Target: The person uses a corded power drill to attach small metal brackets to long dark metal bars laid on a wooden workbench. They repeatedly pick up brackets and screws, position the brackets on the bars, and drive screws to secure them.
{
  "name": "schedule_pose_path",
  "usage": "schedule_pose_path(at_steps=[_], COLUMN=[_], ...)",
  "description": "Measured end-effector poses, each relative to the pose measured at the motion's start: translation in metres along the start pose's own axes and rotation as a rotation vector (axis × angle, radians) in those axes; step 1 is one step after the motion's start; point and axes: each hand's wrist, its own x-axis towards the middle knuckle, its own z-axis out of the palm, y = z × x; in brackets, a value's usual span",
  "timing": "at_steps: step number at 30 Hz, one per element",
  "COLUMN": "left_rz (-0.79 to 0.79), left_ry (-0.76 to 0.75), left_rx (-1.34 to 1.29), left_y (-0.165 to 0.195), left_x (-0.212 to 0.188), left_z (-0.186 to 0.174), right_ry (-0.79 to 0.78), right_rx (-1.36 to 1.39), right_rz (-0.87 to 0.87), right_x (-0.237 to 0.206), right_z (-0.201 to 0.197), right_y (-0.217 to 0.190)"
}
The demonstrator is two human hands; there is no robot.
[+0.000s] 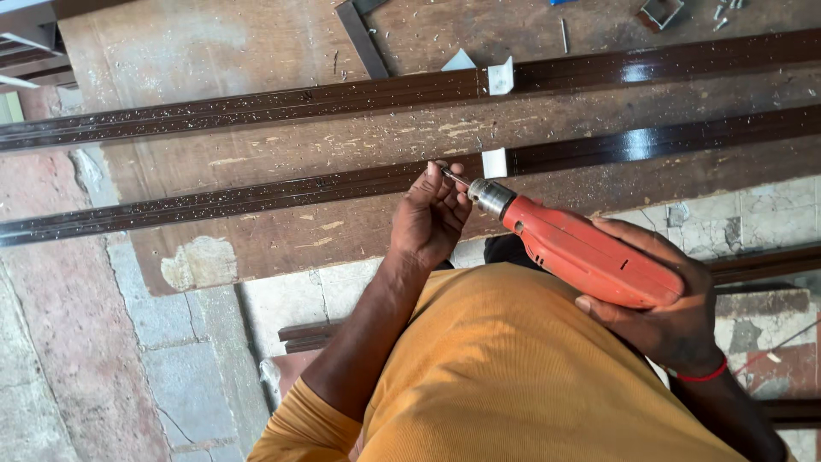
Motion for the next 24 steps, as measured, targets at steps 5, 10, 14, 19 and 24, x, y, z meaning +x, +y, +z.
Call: schedule_pose_path(at_steps=[5,10,14,19,24], left_rz=[-0.084,0.327,1.116,0.576,0.594], left_ry=[0.045,-0.080,-0.349,-0.267,-0.278], left_rx=[-0.001,0.903,2.159,2.451,2.451], left_y=[-0.003,-0.009,0.006,-0.009,-0.022], left_x=[0.002,0.013,0.044,0.079,0.094], left_z=[-0.003,0.003,0.012,0.003,-0.017], right_ry=[0.009,0.143,0.309,0.406,0.471], right_rx=[-0.182,-0.153,-0.087,-0.071,0.028], right_rz=[-0.039,-0.032,-0.003,0.008,0.045], right_x=[-0.007,-0.021,-0.033,-0.041,-0.046], right_z=[-0.001,-0.006,-0.012,-0.025,-0.030], right_y=[-0.001,0.002,0.005,0.008,0.017])
